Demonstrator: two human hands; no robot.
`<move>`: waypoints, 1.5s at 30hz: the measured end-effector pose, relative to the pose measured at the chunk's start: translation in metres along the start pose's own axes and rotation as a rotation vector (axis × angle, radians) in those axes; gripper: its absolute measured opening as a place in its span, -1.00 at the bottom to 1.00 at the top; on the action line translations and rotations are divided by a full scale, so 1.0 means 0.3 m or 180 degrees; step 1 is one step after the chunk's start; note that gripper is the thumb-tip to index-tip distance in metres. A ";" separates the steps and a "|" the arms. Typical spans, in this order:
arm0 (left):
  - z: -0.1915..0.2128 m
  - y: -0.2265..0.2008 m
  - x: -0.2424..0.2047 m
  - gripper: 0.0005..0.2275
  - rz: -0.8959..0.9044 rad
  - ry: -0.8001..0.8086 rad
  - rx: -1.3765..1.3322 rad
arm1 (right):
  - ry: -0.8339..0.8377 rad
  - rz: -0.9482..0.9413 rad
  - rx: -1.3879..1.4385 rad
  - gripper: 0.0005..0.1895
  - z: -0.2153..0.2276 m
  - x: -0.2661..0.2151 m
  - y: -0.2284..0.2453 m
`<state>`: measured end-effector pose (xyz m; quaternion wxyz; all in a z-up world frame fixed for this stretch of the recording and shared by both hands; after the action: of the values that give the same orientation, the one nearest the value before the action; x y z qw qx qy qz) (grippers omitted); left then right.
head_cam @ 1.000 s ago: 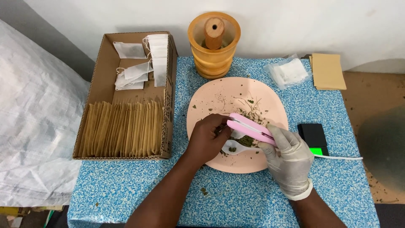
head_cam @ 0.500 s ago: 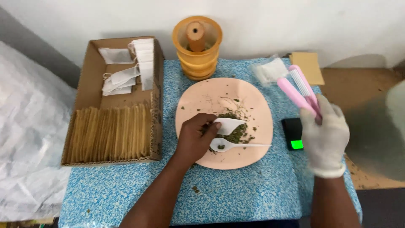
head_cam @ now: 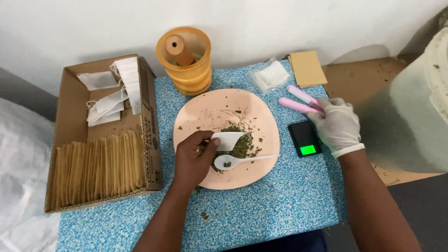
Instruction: The person scoops dried green herbs from a plate into a white filter paper bag using a plastic spoon. They weigh the filled bag on a digital scale, then seal it with a pink handheld heat sealer. Finally, the sealed bag is placed into a brown paper packet, which is also sealed with the heat sealer.
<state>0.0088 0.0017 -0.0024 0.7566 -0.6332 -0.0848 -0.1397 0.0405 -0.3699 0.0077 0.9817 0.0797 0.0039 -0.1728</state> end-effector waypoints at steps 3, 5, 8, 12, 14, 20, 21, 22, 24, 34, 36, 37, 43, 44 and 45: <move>0.001 0.009 -0.001 -0.86 0.0030 -0.0022 0.0021 | 0.0076 0.0036 0.0005 -0.37 0.014 -0.010 0.011; -0.001 0.008 0.002 -0.86 0.0025 -0.0024 0.0038 | 0.0043 0.0049 0.0141 -0.42 0.045 -0.021 0.018; -0.002 0.005 -0.006 -0.85 0.0016 -0.0031 0.0066 | -0.0258 0.0144 0.0496 -0.52 0.040 0.000 -0.014; -0.003 -0.009 0.001 -0.86 0.0031 -0.0061 0.0070 | -0.0908 -0.0079 0.0965 -0.62 0.009 0.153 -0.063; -0.004 -0.006 0.000 -0.86 0.0039 -0.0052 0.0106 | -0.0973 -0.0180 0.1060 -0.61 -0.015 0.224 -0.089; -0.002 0.006 0.007 -0.86 -0.0013 -0.0089 0.0112 | -0.0876 -0.0505 0.1071 -0.50 -0.131 0.440 -0.138; -0.003 0.006 0.004 -0.87 -0.0021 -0.0096 0.0104 | -0.0749 -0.0534 0.1136 -0.47 -0.140 0.445 -0.134; -0.001 0.000 0.005 -0.87 -0.0010 -0.0097 0.0106 | -0.0738 -0.0535 0.1133 -0.47 -0.145 0.453 -0.131; 0.006 -0.013 0.011 -0.87 -0.0013 -0.0086 0.0168 | -0.0738 -0.0575 0.1164 -0.55 -0.150 0.471 -0.121; 0.003 -0.028 0.011 -0.87 -0.0049 -0.0107 0.0175 | -0.0809 -0.0713 0.1330 -0.52 -0.171 0.505 -0.165; 0.003 -0.028 0.012 -0.87 -0.0110 -0.0125 0.0198 | -0.0803 -0.0742 0.1498 -0.63 -0.157 0.483 -0.161; 0.003 -0.024 0.011 -0.87 -0.0105 -0.0120 0.0194 | -0.0800 -0.0749 0.1492 -0.63 -0.159 0.486 -0.163; 0.003 -0.015 0.009 -0.87 -0.0179 -0.0168 0.0173 | -0.0980 -0.0663 0.1671 -0.66 -0.155 0.495 -0.163; 0.004 -0.016 0.009 -0.87 -0.0183 -0.0176 0.0140 | -0.1049 -0.0611 0.1882 -0.69 -0.157 0.501 -0.162; 0.004 -0.016 0.011 -0.87 -0.0192 -0.0180 0.0106 | -0.1124 -0.0560 0.2095 -0.72 -0.157 0.508 -0.162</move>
<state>0.0104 0.0018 0.0032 0.7597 -0.6214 -0.1275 -0.1431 0.1681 -0.4591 -0.0519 0.8706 0.3590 -0.2142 -0.2595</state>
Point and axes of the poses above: each hand's wrist, its own x-axis towards the middle knuckle, its own z-axis out of the back of the hand, y = z × x, the point moved 1 cm from there along x, towards the middle knuckle, and after that the axes turned 1 degree about z, right-handed, at the moved point
